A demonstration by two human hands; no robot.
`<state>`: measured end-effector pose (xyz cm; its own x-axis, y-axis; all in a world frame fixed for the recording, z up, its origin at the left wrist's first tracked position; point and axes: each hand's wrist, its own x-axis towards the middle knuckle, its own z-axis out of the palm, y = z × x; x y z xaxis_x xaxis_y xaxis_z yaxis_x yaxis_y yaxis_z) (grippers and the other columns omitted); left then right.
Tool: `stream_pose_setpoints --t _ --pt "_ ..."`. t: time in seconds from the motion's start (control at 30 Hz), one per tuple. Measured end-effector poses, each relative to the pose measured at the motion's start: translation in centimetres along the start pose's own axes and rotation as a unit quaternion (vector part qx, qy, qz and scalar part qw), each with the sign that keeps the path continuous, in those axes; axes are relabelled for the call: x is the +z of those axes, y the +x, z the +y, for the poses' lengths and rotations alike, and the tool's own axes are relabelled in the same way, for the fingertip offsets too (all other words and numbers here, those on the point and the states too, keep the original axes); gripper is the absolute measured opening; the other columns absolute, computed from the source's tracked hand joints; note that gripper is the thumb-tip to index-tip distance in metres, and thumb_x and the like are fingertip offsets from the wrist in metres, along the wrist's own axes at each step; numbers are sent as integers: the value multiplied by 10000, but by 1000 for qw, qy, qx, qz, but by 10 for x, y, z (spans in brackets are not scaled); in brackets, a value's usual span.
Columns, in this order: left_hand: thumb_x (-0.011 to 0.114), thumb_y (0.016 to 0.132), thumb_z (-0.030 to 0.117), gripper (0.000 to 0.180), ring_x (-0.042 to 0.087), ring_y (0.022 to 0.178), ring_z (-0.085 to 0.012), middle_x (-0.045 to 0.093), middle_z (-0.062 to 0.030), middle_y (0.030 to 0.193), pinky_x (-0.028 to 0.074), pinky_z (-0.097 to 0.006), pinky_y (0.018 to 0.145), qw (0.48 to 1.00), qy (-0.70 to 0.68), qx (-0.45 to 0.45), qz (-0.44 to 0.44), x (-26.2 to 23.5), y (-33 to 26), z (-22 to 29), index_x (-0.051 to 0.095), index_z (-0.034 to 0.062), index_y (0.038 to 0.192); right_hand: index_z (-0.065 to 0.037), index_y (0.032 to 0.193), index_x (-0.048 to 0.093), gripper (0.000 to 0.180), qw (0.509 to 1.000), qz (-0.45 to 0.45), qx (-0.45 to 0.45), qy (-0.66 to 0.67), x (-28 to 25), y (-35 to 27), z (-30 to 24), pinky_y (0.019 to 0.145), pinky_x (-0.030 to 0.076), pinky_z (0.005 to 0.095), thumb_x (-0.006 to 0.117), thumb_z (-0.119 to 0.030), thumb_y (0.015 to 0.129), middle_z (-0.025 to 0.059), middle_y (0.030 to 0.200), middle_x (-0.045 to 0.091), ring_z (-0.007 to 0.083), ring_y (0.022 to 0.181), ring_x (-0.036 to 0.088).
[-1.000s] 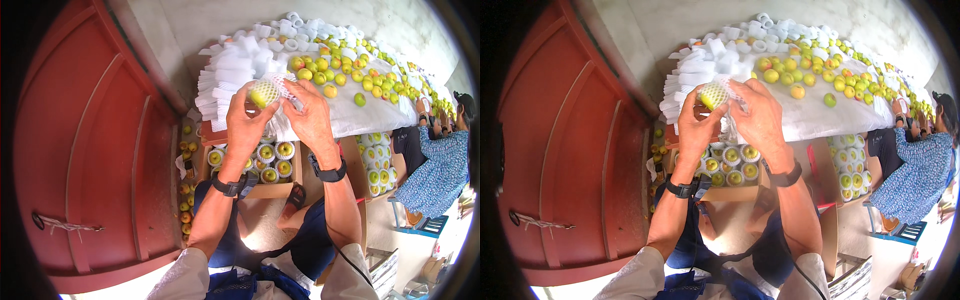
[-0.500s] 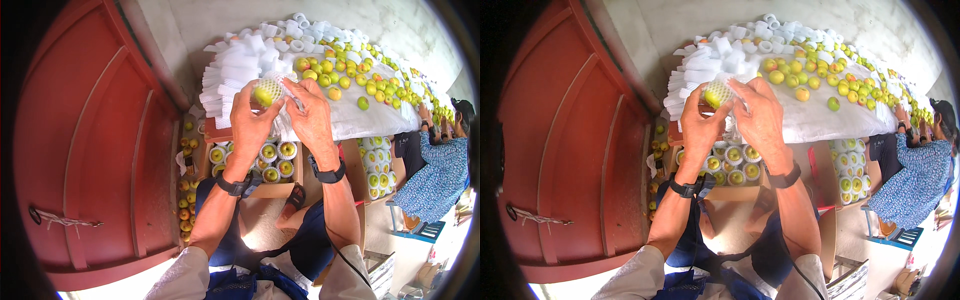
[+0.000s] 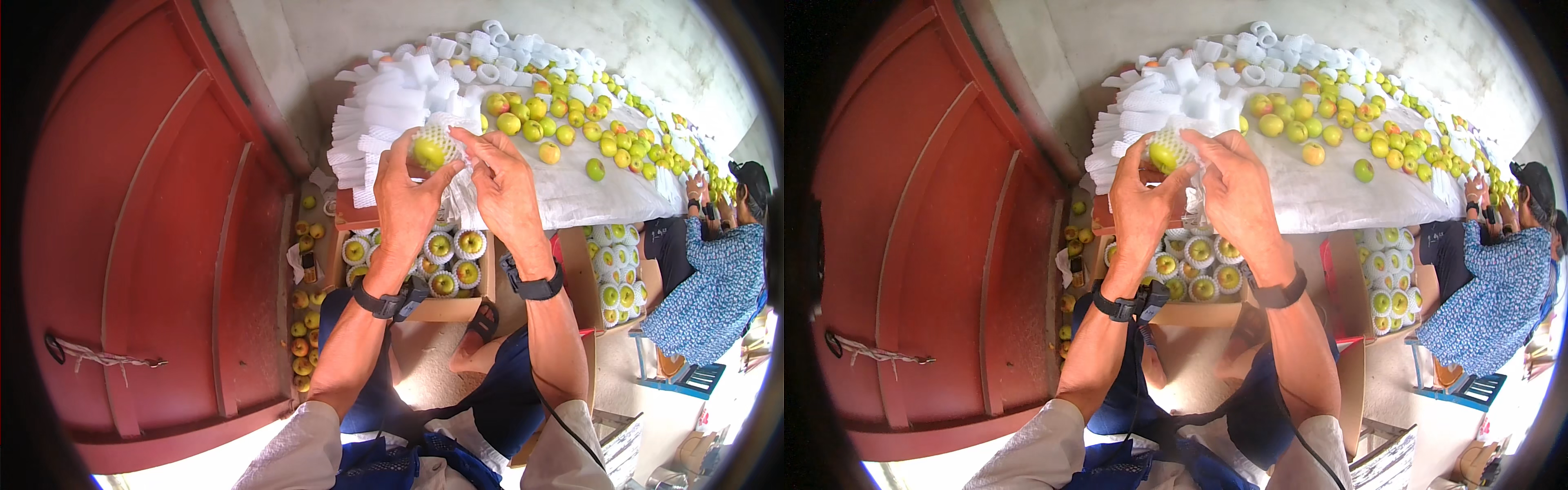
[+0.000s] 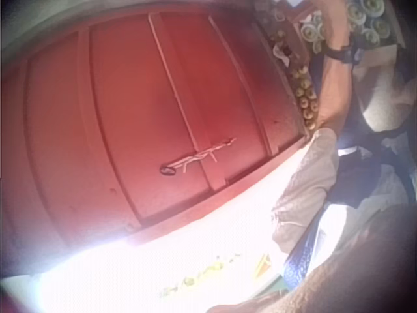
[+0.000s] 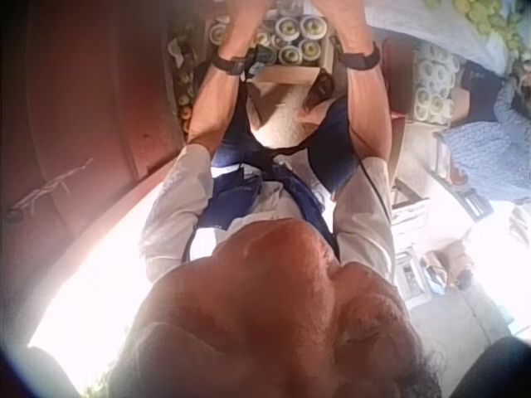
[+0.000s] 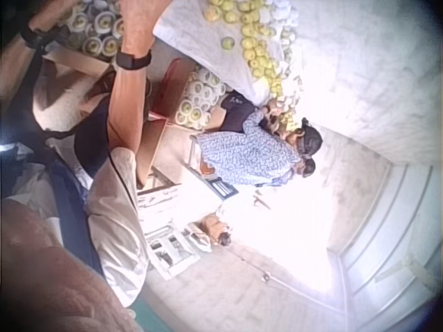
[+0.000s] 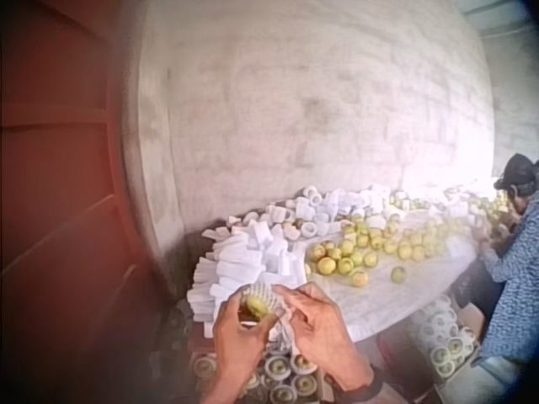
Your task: The person prepares fruit for packing by picking up a foam sleeve, stretching it open by hand, and sliding it over an apple. The sleeved apple is then placed into a cardboard box alongside other fruit.
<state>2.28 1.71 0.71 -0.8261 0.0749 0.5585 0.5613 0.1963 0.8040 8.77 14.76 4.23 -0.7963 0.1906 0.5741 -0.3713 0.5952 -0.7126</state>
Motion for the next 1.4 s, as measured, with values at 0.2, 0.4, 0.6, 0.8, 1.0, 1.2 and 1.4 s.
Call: stream_pose_setpoints --t 0.2,0.4,0.6,0.8,1.0,1.2,1.4 --pt "881 778 191 653 662 929 -229 647 -156 1089 539 -355 816 992 -91 -61 -61 4 0 -4 582 -4 1324 -85 1287 703 492 1000 19 8 -2 3 -1 6 763 443 265 490 139 904 60 956 542 149 837 525" --pt "877 795 213 667 655 936 -202 640 -152 1097 544 -343 809 985 -135 -76 -75 6 -1 -2 569 -31 1334 -85 1293 704 580 1000 23 -5 -21 4 -3 6 748 470 277 457 178 838 65 959 521 161 845 537" --pt "875 794 280 684 650 922 -266 644 -184 1088 533 -380 799 995 -65 -50 -63 9 -2 -7 577 -39 1321 -87 1304 697 667 1000 0 19 -1 10 -6 15 740 503 296 383 206 793 60 982 493 177 866 542" --pt "851 802 264 618 629 957 -305 645 -218 1099 516 -405 836 989 -64 -100 -90 5 1 7 592 -43 1271 -85 1301 693 663 1000 -4 16 -6 14 -10 10 755 496 313 409 198 774 83 959 493 217 862 547" --pt "807 832 243 519 629 877 -260 684 -161 1025 508 -374 819 990 -87 -94 -60 7 -1 6 620 -38 1225 -68 1262 701 534 999 17 -18 -43 17 -10 8 765 503 400 482 136 820 153 935 566 330 847 598" --pt "754 888 237 456 615 823 -164 667 -85 984 501 -314 770 985 -126 -104 -63 8 3 -14 622 -19 1241 -63 1261 692 492 998 24 -27 -43 15 -10 3 754 515 401 499 119 846 151 955 592 332 853 614" --pt "694 958 252 416 628 896 -129 632 -46 1049 568 -300 786 937 -277 -185 -101 -4 8 2 607 10 1285 -60 1250 677 413 994 50 55 81 1 -5 -17 709 531 374 538 86 889 134 972 592 281 810 624"
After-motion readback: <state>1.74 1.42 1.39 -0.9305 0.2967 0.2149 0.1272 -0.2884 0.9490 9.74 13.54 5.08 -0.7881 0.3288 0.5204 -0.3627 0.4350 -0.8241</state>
